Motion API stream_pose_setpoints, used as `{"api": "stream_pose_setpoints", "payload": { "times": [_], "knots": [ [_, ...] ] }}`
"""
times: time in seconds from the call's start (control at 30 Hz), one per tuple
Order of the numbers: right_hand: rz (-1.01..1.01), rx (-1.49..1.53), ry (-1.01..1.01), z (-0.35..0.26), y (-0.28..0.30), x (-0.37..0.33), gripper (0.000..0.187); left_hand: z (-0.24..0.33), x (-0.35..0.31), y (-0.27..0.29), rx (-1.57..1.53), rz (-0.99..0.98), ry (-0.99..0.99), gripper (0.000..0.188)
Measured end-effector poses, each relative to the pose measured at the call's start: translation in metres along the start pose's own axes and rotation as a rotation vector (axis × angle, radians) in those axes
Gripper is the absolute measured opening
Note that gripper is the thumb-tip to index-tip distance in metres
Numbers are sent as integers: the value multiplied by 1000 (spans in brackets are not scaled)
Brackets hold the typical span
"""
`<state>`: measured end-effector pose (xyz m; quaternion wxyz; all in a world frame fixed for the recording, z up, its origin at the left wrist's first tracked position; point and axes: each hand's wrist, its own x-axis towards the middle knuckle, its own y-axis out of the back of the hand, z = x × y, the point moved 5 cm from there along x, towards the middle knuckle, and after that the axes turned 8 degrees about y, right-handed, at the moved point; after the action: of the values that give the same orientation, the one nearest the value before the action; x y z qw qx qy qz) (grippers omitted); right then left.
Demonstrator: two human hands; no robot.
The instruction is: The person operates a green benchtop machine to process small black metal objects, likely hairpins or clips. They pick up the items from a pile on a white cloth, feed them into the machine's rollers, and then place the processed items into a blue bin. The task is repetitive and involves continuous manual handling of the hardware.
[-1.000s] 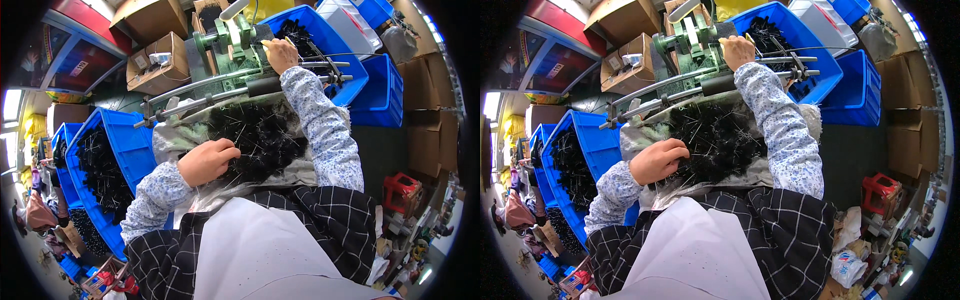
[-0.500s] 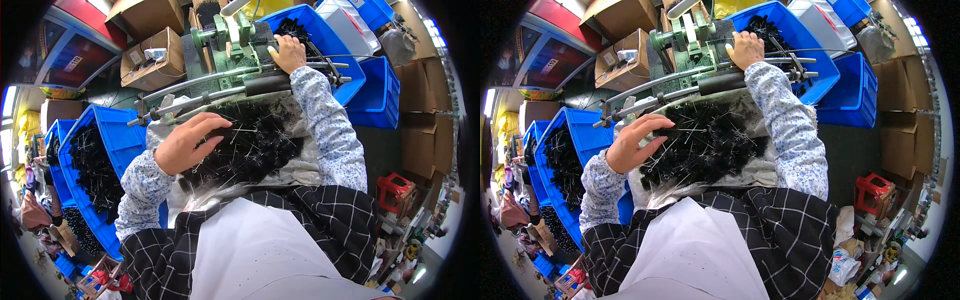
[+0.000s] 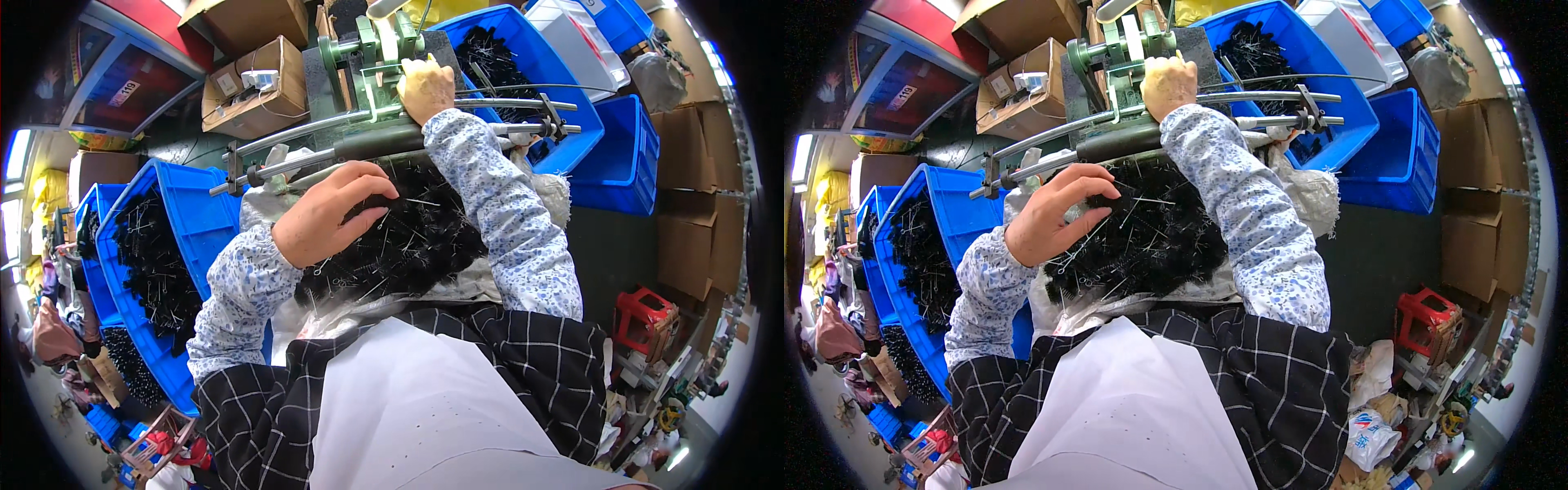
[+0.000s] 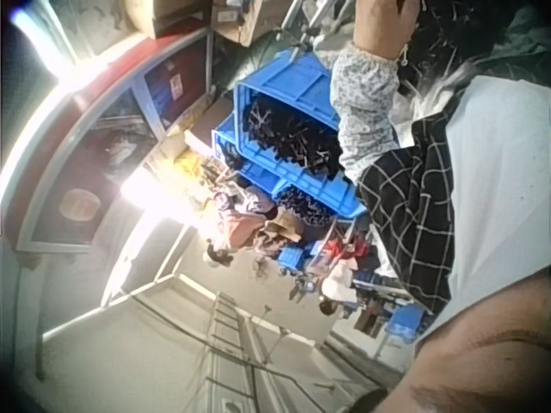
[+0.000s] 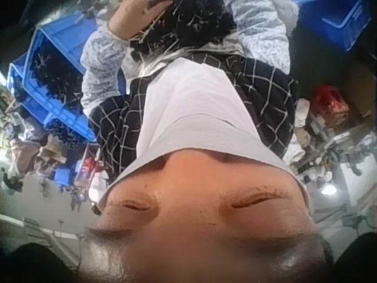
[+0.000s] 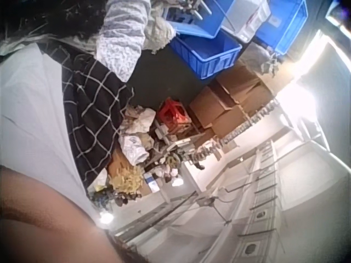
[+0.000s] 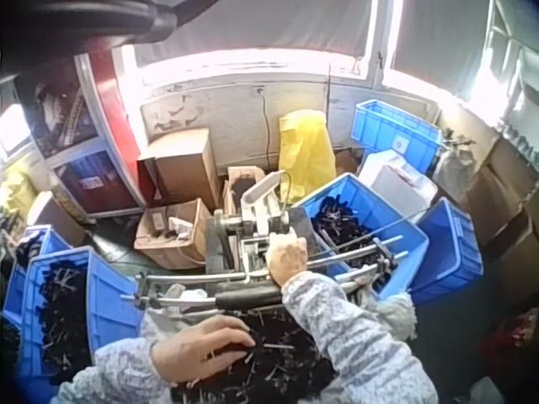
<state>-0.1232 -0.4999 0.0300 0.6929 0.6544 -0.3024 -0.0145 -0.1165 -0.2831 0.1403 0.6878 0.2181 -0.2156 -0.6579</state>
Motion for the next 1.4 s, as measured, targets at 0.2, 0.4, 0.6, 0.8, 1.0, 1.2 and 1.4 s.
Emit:
{"api": "stream_pose_setpoints", "payload": {
  "times": [0.2,0.4,0.6,0.8,1.0,1.2,1.4],
  "knots": [
    [139,-32,41,43,4,-11,14,-15,-8,14,-9,107,62,27],
    [-143,112,-99,104,-1,-5,23,-30,-3,14,-121,111,123,29],
    [-319,99,-76,116,1,12,23,-31,8,5,-112,83,162,23],
    [60,147,96,91,90,-21,26,-41,28,-7,-183,206,151,23],
    [-490,1011,108,-31,94,-68,32,-41,39,-12,-236,343,71,24],
    [19,135,76,38,50,-24,18,-65,40,-40,62,-4,271,36],
    [-61,-32,47,46,8,-2,21,-91,58,-87,269,-285,323,41]
  ]
}}
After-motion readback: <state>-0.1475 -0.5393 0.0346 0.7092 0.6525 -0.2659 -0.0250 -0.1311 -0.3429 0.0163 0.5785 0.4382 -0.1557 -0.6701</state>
